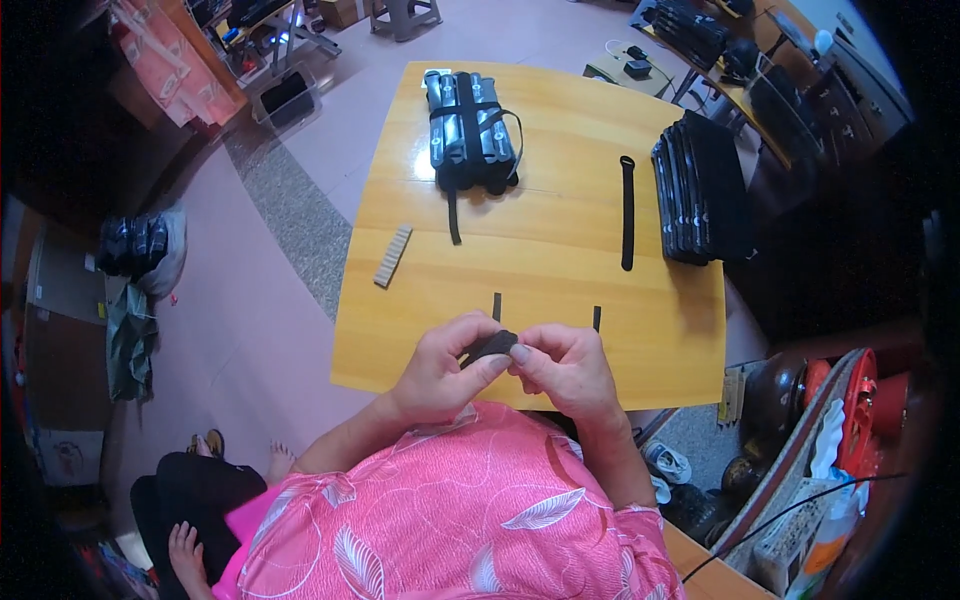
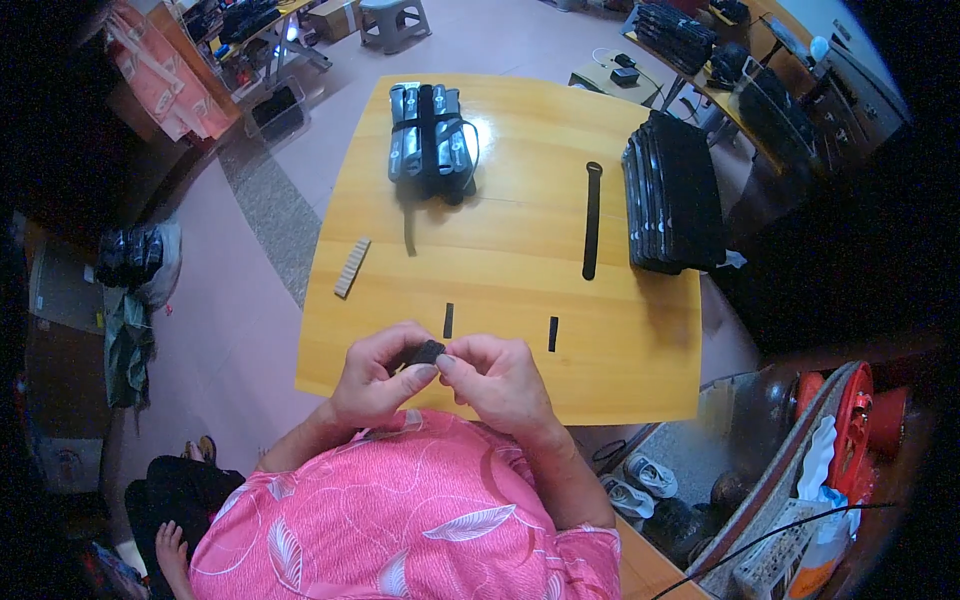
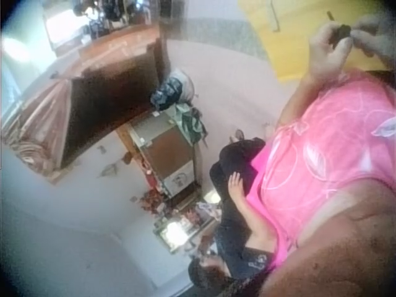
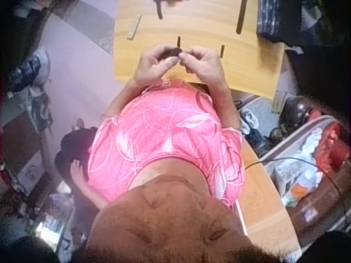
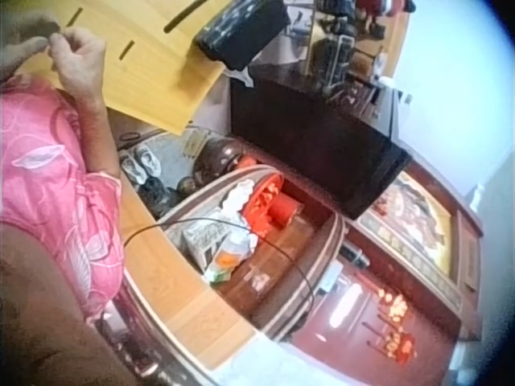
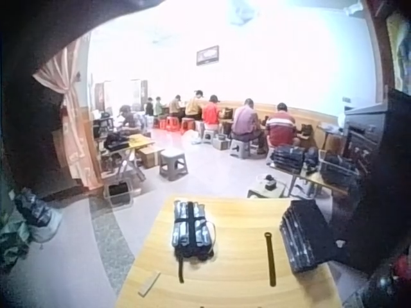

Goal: Inspecting and sorting textile straps and components on a workbench in a manufacturing setting.

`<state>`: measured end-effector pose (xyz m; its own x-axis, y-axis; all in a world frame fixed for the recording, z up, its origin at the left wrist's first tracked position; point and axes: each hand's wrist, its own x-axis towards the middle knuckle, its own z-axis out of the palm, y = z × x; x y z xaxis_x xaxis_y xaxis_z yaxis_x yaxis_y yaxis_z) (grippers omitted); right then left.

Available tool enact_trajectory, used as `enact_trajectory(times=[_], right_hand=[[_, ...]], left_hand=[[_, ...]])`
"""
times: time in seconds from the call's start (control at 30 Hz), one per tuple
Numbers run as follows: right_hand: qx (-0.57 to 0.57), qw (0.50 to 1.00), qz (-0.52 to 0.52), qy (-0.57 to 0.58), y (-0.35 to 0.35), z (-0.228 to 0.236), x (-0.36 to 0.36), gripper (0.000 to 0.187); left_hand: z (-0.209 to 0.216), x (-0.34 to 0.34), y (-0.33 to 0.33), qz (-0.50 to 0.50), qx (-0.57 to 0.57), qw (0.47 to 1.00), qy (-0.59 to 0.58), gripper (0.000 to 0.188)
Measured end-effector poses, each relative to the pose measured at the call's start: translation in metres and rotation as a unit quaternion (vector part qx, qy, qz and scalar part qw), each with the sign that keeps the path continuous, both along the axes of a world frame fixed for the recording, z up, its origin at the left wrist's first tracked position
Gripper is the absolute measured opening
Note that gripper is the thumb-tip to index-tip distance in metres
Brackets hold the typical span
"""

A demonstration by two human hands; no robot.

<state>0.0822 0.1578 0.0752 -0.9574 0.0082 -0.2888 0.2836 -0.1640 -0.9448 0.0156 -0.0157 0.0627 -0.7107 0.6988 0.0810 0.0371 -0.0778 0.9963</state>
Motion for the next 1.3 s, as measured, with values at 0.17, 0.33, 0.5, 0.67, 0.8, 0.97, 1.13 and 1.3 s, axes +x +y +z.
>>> enact_trajectory(times=[0.17, 0.33, 0.5, 0.67, 0.8, 0.97, 1.13, 1.3], right_hand=[[0.004, 1.000, 0.007, -0.002, -0.001, 0.000, -0.002, 0.014], [0.025, 0.999, 0.006, -0.027, 0.003, -0.005, 0.000, 0.013], [-0.083, 0.996, -0.012, 0.005, 0.002, -0.017, -0.002, 0.012], [-0.126, 0.992, -0.012, -0.025, 0.001, -0.013, -0.005, 0.013], [-0.085, 0.996, 0.021, -0.011, 0.005, -0.007, -0.008, 0.015], [-0.147, 0.989, 0.011, -0.006, 0.003, -0.011, -0.012, 0.013], [-0.213, 0.976, -0.035, 0.009, -0.007, -0.023, -0.016, 0.013], [0.085, 0.985, -0.067, 0.133, 0.007, -0.005, 0.015, 0.012]], left_hand=[[0.002, -0.001, 0.003, 0.036, -0.047, 0.970, 0.236, 0.018], [0.001, -0.004, 0.005, 0.032, -0.042, 0.957, 0.286, 0.018], [-0.005, 0.000, 0.005, 0.007, -0.032, 0.982, 0.183, 0.014], [-0.012, 0.001, 0.008, 0.018, -0.023, 0.997, -0.076, 0.009], [-0.007, -0.004, 0.006, 0.015, -0.034, 0.994, 0.106, 0.009], [-0.009, -0.003, 0.007, 0.013, 0.015, 1.000, -0.006, 0.011], [-0.003, -0.002, 0.014, 0.092, 0.010, 0.985, -0.148, 0.012], [-0.027, -0.109, -0.038, 0.404, 0.157, 0.876, -0.213, 0.024]])
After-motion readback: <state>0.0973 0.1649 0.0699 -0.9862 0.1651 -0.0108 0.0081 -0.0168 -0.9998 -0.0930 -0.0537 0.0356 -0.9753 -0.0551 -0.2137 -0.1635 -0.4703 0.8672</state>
